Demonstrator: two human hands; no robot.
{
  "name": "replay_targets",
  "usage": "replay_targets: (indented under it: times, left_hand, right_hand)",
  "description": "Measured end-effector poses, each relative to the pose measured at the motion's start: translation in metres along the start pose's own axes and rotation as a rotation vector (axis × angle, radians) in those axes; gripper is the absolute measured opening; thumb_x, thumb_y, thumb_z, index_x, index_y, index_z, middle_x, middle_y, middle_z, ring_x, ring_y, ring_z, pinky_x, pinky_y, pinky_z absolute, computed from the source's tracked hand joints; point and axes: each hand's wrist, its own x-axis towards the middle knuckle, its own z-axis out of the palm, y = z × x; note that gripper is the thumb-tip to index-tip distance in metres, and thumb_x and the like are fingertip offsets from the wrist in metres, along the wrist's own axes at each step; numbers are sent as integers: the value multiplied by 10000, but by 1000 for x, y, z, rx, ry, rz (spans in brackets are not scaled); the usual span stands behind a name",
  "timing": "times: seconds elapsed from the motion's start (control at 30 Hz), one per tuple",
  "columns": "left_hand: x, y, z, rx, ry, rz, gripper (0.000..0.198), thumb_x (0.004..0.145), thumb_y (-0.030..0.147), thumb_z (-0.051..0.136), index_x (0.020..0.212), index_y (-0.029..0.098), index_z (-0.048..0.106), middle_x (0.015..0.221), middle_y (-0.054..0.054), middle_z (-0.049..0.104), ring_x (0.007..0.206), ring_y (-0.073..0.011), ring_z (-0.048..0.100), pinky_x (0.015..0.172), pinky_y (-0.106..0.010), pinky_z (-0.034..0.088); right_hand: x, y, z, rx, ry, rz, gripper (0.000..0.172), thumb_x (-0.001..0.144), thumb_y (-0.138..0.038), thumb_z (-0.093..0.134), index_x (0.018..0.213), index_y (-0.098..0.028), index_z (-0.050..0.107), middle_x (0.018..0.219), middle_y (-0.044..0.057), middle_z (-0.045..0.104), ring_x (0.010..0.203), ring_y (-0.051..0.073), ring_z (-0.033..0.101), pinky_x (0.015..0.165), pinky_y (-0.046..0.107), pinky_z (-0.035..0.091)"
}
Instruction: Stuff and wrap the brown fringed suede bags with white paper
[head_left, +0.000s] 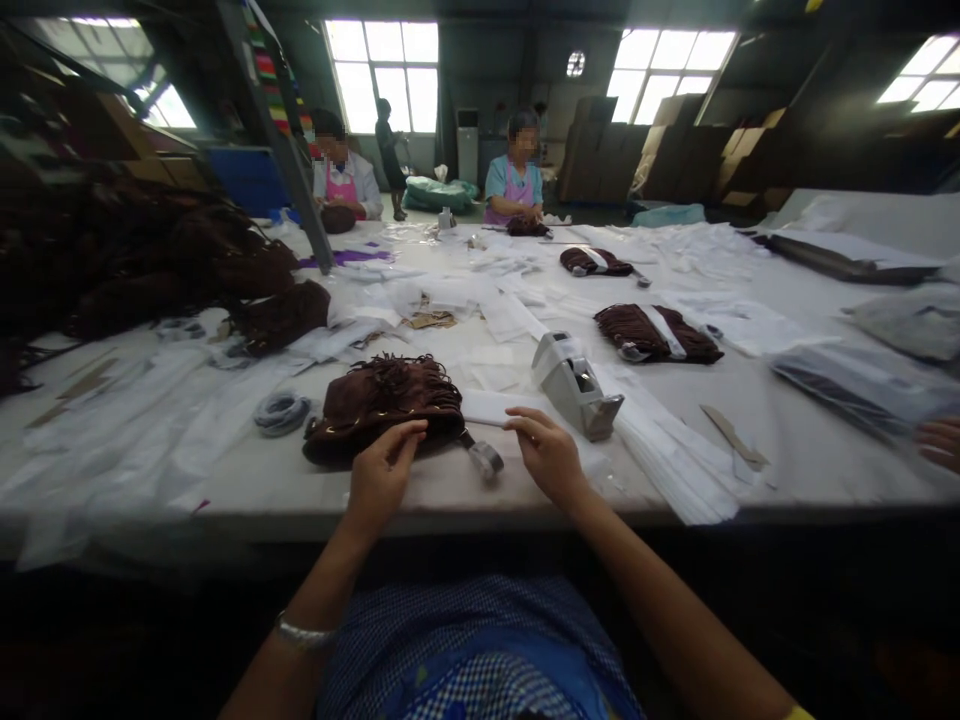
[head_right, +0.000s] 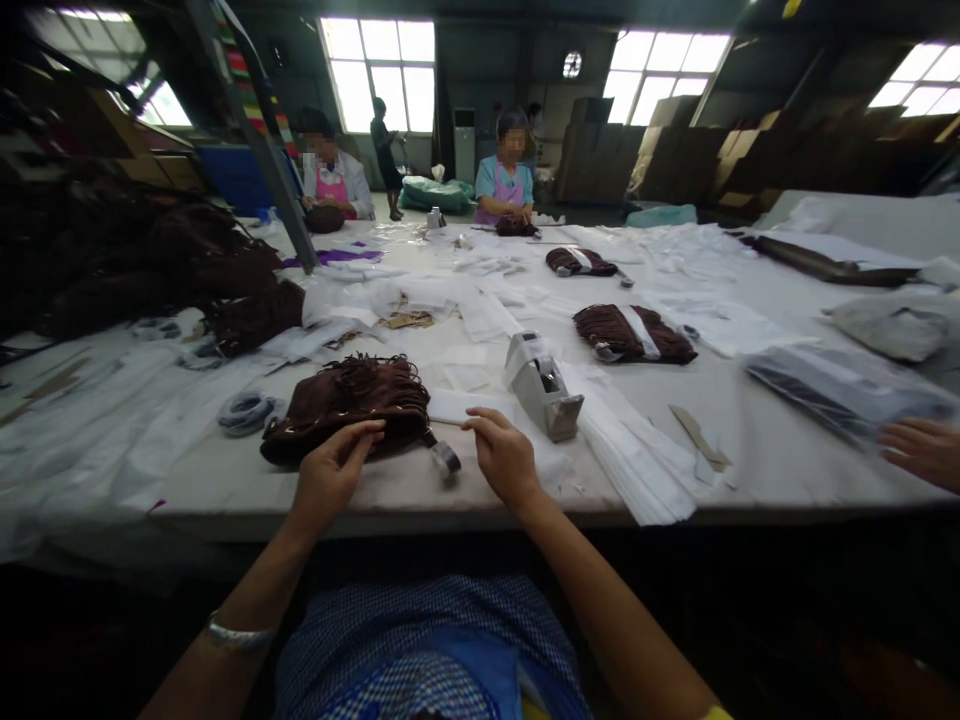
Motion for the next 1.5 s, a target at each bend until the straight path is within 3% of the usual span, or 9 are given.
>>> replay_targets:
  times: [0.27,0.43,0.57,0.7,0.93,1.07,1.27,1.37,1.5]
  left_hand:
    - [-22,8,38,117,-289,145,288,929,312,530,1152,256,703,1199,-53,715,1142,-228,650,1030,-380,482]
    - [-31,1,-8,287,87,37,270,933,371,526,1090,234,698,1146,-72,714,1051,-239,666,884,-358,541]
    - [-30,-13,-56,551,364,48,304,922,373,538,1154,209,647,1185,-116,649,1091,-281,616,916,-417,519]
    - [-14,-36,-86,700,376,55,412,881,360,581,1257,192,587,1312,-155,556,1268,-326,498,1077,-494,402]
    - [40,-53,-116,461,232,-174,448,746,248,637,1193,219,657,1100,-82,703,901,-255,680,899,-401,520]
    - [85,-44,-129,340,270,-152,423,799,351,590,1187,194,656,1107,-89,707,989,-256,668,889,-371,525]
    - [129,-26,-127,-56,217,-219,538,643,323,729,1145,148,649,1084,-95,701,830,-186,674,704,-271,554]
    - [141,-6,-138,-338,302,-230,543,554,203,773,1087,157,679,1026,-48,721,831,-144,663,709,-207,550]
    - [152,41,-162,-429,392,-117,572,528,145,804,1088,214,706,970,15,737,754,-103,663,637,-162,572]
  right_hand:
    - [-16,-10,19,206,-279,65,338,940,-390,564,1203,-214,683,1062,79,747,888,207,703,788,317,545]
    - [14,-9,10,37,-157,-19,264,957,-335,548,1121,-212,714,1030,75,750,886,212,698,837,334,518]
    - [51,-20,23,-64,-282,-210,300,909,-350,624,1185,-247,681,1146,74,703,1025,232,654,856,323,499]
    - [71,-32,47,-226,-417,-210,469,853,-340,661,1306,-231,609,1192,114,660,999,262,647,801,325,492]
    - [104,-46,44,-127,-338,-174,423,762,-153,596,1167,-206,707,937,53,684,787,178,633,770,279,480]
    - [125,-62,29,117,-291,-170,278,806,-203,627,1058,-213,743,906,33,711,757,155,634,746,267,490]
    - [93,-48,44,447,-320,-73,348,946,-410,549,1213,-198,620,965,48,723,779,161,685,716,277,534]
    - [72,-21,54,272,-335,-173,318,991,-352,476,1242,-202,600,1149,89,698,1032,205,669,926,367,505]
    - [79,16,63,-147,-516,-434,427,969,-428,523,1349,-238,567,1469,102,507,1397,279,403,1174,523,213]
